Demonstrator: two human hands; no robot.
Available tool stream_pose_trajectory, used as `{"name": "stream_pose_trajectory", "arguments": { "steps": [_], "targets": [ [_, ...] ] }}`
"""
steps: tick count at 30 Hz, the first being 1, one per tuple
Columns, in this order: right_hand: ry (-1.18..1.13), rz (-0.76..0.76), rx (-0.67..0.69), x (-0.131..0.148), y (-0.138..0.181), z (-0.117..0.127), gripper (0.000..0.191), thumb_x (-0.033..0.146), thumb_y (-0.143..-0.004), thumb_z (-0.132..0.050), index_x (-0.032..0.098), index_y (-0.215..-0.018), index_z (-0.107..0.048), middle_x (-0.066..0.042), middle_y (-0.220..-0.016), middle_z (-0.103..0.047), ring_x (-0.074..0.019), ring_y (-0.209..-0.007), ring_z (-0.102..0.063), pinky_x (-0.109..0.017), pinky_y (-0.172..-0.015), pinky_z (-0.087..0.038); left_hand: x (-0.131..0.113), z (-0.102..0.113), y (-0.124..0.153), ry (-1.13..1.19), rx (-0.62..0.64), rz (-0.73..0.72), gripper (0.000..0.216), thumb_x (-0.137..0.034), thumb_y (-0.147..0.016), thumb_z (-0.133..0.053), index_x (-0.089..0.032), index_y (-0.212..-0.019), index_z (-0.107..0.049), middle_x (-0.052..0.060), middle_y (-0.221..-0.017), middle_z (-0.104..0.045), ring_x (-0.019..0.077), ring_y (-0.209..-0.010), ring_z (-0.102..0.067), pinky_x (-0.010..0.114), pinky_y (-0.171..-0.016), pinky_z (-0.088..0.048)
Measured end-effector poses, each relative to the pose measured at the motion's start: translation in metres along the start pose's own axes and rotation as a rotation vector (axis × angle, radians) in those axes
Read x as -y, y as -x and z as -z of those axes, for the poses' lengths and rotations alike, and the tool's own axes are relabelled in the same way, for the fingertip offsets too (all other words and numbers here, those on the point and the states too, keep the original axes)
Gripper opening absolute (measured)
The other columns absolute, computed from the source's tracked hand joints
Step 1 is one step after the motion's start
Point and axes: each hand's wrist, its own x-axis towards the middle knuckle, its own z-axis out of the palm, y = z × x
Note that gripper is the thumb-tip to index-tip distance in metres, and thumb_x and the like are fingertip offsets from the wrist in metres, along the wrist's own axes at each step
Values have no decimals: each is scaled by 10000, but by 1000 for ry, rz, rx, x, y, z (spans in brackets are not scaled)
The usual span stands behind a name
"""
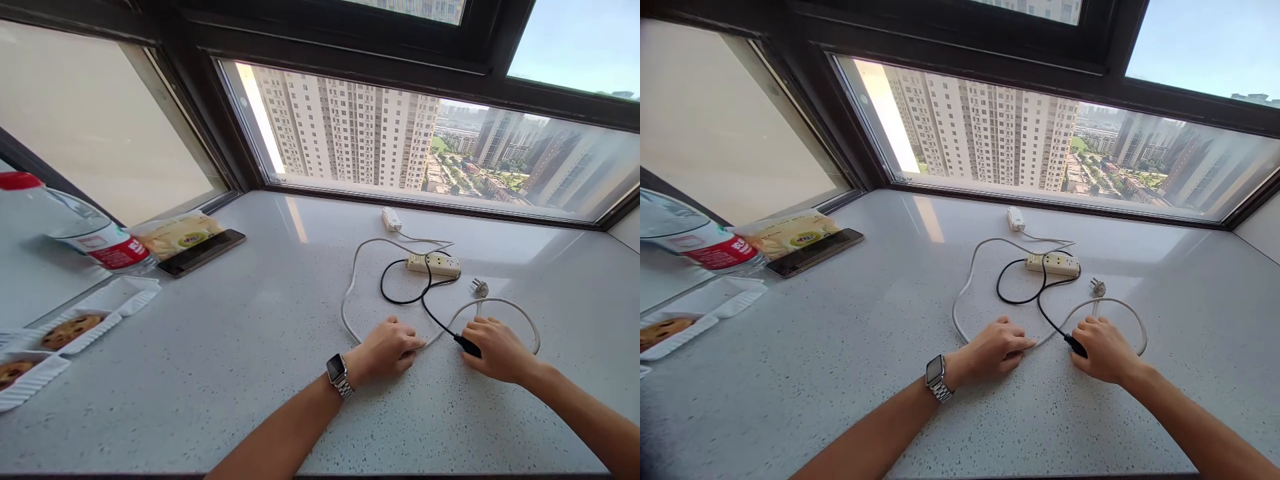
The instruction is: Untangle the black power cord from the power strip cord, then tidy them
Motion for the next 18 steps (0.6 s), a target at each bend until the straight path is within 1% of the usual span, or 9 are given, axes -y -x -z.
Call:
{"name": "stream_pose_trajectory", "arguments": {
  "steps": [3, 6, 9, 12, 14, 15, 16, 17, 18],
  "targets": [
    [-251, -53, -19, -7, -5, 21, 357, 458, -901, -466, 188, -722, -616, -65, -776, -624, -196, -710, -552, -276, -593, -381, 2, 4, 1, 16, 14, 0, 332, -159, -843, -507, -250, -1126, -653, 16, -840, -641, 130, -725, -570, 298, -753, -322],
    [-467, -159, -95, -35, -9, 53, 452, 551, -875, -420, 178, -704, -612, -38, -685, -583, -160, -607, -504, -257, -533, -351, 7, 8, 3, 66, 24, 25, 336, -137, -853, -490, -257, -1108, -672, 20, -893, -651, 130, -775, -577, 296, -780, -320],
    [-585, -354, -192, -69, -15, 80, 429, 550, -797, -452, 171, -652, -590, -15, -575, -511, -133, -524, -434, -248, -475, -311, 20, 16, 10, 125, 23, 71, 357, -105, -837, -490, -268, -1087, -687, 15, -942, -659, 124, -807, -576, 299, -828, -313],
    [-646, -472, -244, -96, -23, 89, 352, 508, -723, -505, 174, -645, -585, -23, -595, -530, -126, -524, -432, -239, -467, -325, 45, 30, 26, 145, 29, 157, 368, -91, -808, -495, -292, -1024, -713, 5, -915, -670, 142, -843, -575, 328, -878, -308],
    [-651, -500, -231, -106, -27, 85, 315, 475, -706, -511, 174, -674, -598, -31, -610, -549, -123, -516, -431, -237, -460, -333, 66, 41, 39, 106, 11, 285, 352, -94, -788, -497, -300, -945, -735, 13, -910, -680, 189, -911, -574, 376, -902, -311],
    [-631, -504, -216, -109, -29, 80, 304, 458, -703, -511, 172, -712, -614, -35, -625, -563, -124, -513, -435, -239, -459, -336, 74, 47, 45, 63, -40, 386, 346, -89, -779, -489, -291, -893, -745, 28, -937, -681, 220, -961, -568, 410, -913, -312],
    [-594, -499, -203, -109, -30, 76, 303, 441, -705, -510, 170, -761, -632, -39, -644, -578, -127, -513, -443, -242, -461, -340, 80, 51, 50, 1, -135, 500, 340, -86, -776, -474, -272, -851, -749, 52, -1000, -674, 257, -1024, -549, 443, -919, -314],
    [-544, -482, -196, -108, -32, 71, 317, 426, -712, -506, 167, -828, -648, -43, -672, -595, -131, -518, -456, -245, -468, -344, 81, 55, 53, -53, -243, 593, 340, -87, -776, -460, -256, -849, -747, 76, -1067, -658, 288, -1084, -521, 472, -927, -315],
    [-486, -449, -193, -104, -34, 68, 345, 411, -724, -499, 167, -910, -656, -44, -703, -611, -136, -528, -473, -248, -480, -348, 79, 57, 54, -82, -347, 645, 341, -98, -783, -449, -243, -886, -741, 95, -1133, -634, 308, -1136, -489, 489, -938, -318]
  ]
}}
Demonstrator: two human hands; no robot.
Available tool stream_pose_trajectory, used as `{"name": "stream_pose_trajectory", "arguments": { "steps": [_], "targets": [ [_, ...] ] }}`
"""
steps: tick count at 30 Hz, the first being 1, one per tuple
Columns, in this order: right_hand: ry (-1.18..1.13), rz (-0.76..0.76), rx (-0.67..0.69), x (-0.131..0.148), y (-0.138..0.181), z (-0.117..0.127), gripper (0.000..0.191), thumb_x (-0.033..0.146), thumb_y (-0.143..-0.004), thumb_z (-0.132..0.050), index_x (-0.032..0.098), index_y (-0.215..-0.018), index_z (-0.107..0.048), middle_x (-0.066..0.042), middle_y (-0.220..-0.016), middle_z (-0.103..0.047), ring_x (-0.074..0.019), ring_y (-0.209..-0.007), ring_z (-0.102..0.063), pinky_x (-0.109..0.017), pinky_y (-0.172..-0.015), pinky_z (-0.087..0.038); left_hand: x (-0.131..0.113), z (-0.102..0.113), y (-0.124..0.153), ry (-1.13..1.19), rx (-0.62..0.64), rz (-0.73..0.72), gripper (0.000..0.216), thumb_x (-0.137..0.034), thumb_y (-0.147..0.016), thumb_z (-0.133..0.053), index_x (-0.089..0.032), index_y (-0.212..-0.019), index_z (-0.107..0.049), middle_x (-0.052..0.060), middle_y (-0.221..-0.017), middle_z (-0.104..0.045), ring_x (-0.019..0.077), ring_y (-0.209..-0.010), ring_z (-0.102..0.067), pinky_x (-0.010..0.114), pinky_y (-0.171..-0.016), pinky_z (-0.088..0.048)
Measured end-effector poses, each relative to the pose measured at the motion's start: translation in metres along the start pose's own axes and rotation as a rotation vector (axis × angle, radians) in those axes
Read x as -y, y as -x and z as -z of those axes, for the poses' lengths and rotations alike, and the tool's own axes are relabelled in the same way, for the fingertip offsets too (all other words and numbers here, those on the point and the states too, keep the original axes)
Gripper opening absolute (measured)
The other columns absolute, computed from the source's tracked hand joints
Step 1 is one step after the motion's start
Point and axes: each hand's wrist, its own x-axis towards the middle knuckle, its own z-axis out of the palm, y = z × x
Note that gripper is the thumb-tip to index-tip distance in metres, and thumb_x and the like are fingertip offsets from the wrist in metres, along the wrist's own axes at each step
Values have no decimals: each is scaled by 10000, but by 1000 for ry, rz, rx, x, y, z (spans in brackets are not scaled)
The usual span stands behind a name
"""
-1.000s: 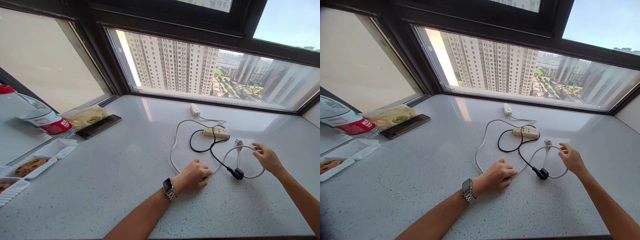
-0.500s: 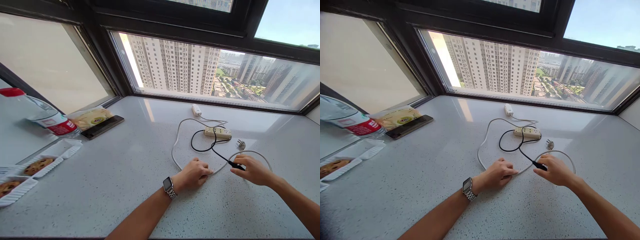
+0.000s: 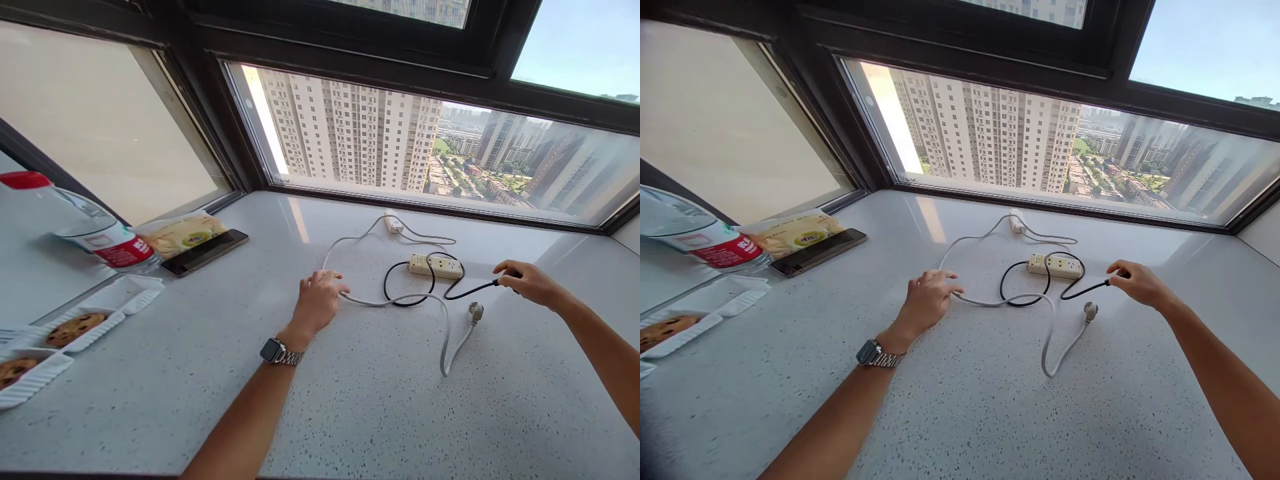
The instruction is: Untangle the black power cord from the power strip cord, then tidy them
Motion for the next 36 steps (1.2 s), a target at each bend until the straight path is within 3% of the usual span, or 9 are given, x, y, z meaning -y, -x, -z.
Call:
{"name": "stream_pose_trajectory", "arguments": {
  "steps": [2, 4, 7, 11, 15, 19, 25, 30, 36],
  "targets": [
    [124, 108, -1, 11, 2, -10, 419, 381, -758, -479, 178, -1092, -630, -34, -740, -633, -146, -556, -506, -249, -508, -347, -18, 3, 6, 99, -97, -23, 347, -162, -817, -448, -224, -1055, -693, 113, -1215, -591, 302, -1182, -460, 475, -958, -342],
    [285, 222, 28, 30, 4, -18, 483, 343, -789, -471, 211, -1244, -563, -15, -714, -635, -155, -571, -524, -245, -518, -320, -49, 2, 16, 313, 10, -144, 379, -298, -858, -471, -209, -1200, -609, 105, -1213, -590, 251, -1099, -525, 396, -927, -405],
    [543, 362, 109, 65, 6, -30, 554, 306, -810, -489, 259, -1361, -472, -9, -666, -631, -166, -559, -529, -243, -519, -276, -95, -6, 36, 488, 280, -109, 526, -486, -858, -500, -198, -1298, -523, 79, -1067, -647, 173, -782, -603, 282, -689, -460],
    [687, 472, 273, 97, 0, -54, 632, 307, -831, -510, 256, -1442, -357, -51, -736, -665, -201, -605, -577, -254, -524, -288, -118, -17, 54, 456, 476, -83, 330, -434, -855, -523, -174, -966, -694, 28, -738, -659, 150, -629, -565, 244, -571, -382],
    [723, 464, 348, 100, -10, -81, 598, 286, -833, -540, 234, -1407, -380, -80, -818, -679, -242, -714, -628, -259, -541, -315, -95, -3, 55, 828, 628, 56, 361, -453, -871, -499, -141, -781, -656, 1, -560, -589, 107, -495, -517, 211, -493, -376],
    [654, 396, 278, 81, -16, -93, 361, 395, -880, -522, 161, -1155, -526, -106, -873, -674, -252, -742, -628, -266, -538, -322, -52, 39, 48, 1212, 439, 77, 376, -517, -787, -632, -143, -745, -625, 5, -519, -598, 142, -551, -602, 245, -568, -480],
    [374, 284, 156, 35, 0, -96, 346, 485, -940, -394, 185, -851, -538, -59, -757, -648, -172, -614, -563, -256, -504, -272, 1, 77, 14, 1462, 40, 59, 312, -447, -726, -734, -170, -648, -615, -1, -483, -574, 199, -626, -663, 294, -610, -546],
    [-23, 233, 79, 3, 27, -108, 398, 540, -896, -413, 205, -684, -451, 29, -548, -497, -133, -501, -458, -242, -494, -282, 24, 62, -49, 1472, -73, 238, 268, -353, -797, -684, -159, -629, -607, 41, -534, -605, 279, -821, -691, 408, -803, -552],
    [-599, 32, 104, -16, 40, -119, 468, 661, -793, -467, 222, -650, -395, 66, -478, -415, -126, -394, -454, -248, -404, -400, 45, 21, -105, 1569, -301, 349, 161, -257, -843, -620, -141, -733, -611, 89, -716, -715, 209, -836, -698, 351, -843, -546]
  ]
}}
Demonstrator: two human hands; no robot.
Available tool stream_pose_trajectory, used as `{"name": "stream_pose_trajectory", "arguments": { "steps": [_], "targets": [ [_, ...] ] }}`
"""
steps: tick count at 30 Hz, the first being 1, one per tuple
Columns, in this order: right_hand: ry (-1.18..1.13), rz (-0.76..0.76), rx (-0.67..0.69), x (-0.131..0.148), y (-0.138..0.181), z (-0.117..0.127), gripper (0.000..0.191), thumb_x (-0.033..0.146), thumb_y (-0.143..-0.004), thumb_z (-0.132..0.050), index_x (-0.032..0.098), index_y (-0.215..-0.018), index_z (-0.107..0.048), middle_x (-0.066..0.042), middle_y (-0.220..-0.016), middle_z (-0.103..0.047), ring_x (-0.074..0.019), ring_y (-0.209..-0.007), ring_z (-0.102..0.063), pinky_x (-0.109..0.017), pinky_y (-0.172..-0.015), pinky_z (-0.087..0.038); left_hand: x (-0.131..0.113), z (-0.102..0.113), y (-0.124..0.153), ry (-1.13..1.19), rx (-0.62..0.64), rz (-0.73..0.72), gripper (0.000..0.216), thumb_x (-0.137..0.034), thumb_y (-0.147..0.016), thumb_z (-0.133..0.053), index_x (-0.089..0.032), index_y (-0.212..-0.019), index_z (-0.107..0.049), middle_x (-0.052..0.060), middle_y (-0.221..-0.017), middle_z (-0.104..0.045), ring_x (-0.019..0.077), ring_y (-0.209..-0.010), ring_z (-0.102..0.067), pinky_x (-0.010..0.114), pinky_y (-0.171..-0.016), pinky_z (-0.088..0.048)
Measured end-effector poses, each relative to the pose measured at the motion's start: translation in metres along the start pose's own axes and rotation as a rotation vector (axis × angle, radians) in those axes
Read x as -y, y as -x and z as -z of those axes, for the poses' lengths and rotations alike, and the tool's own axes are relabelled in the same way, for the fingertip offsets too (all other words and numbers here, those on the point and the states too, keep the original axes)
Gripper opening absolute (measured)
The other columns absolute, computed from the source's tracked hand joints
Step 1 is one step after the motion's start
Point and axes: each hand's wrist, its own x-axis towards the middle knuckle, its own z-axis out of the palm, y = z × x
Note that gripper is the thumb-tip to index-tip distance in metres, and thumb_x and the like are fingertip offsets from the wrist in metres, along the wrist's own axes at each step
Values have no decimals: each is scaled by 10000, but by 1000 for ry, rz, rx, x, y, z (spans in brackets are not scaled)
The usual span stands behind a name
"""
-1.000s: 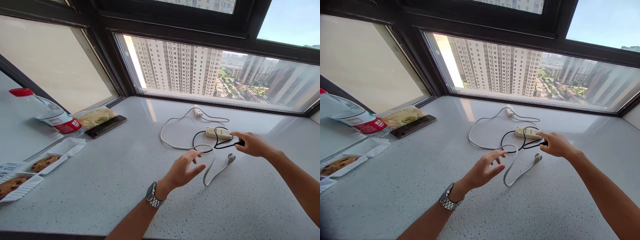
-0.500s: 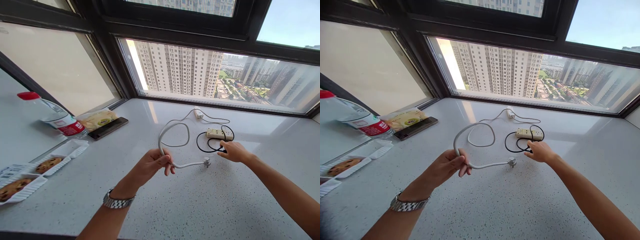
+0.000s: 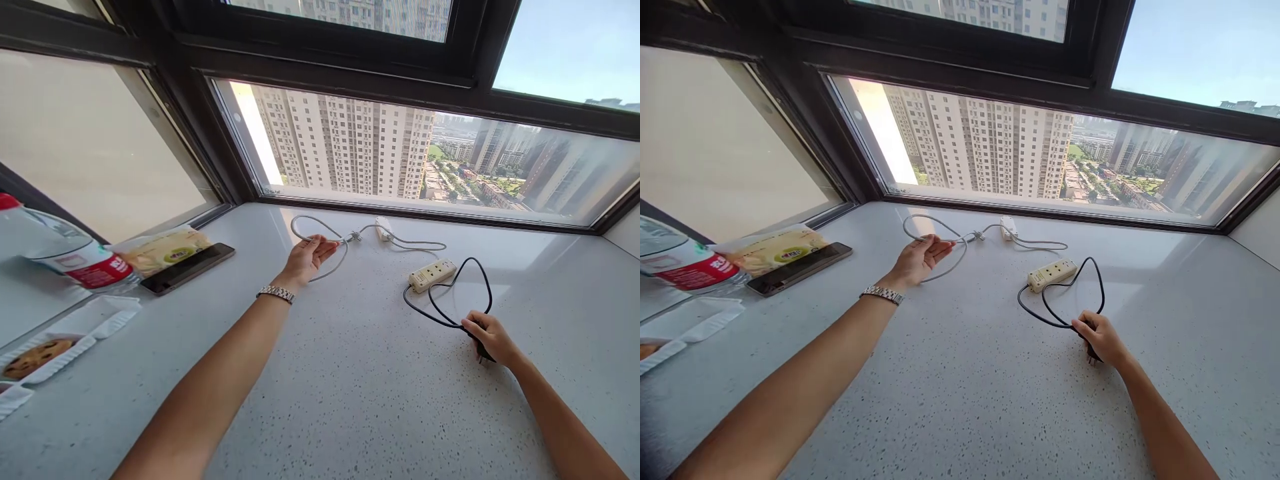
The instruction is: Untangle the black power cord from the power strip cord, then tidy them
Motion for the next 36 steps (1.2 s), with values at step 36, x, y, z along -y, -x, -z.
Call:
{"name": "stream_pose_trajectory", "arguments": {
  "steps": [36],
  "targets": [
    [-665, -17, -120, 53, 0, -106, 509, 612, -688, -682, 185, -952, -600, -97, -959, -683, -262, -960, -645, -348, -767, -534, 85, -75, 168, -1356, 516, -339, 365, -302, -740, -646, -191, -1082, -580, 90, -978, -667, 269, -918, -604, 420, -814, -451]
  ]
}}
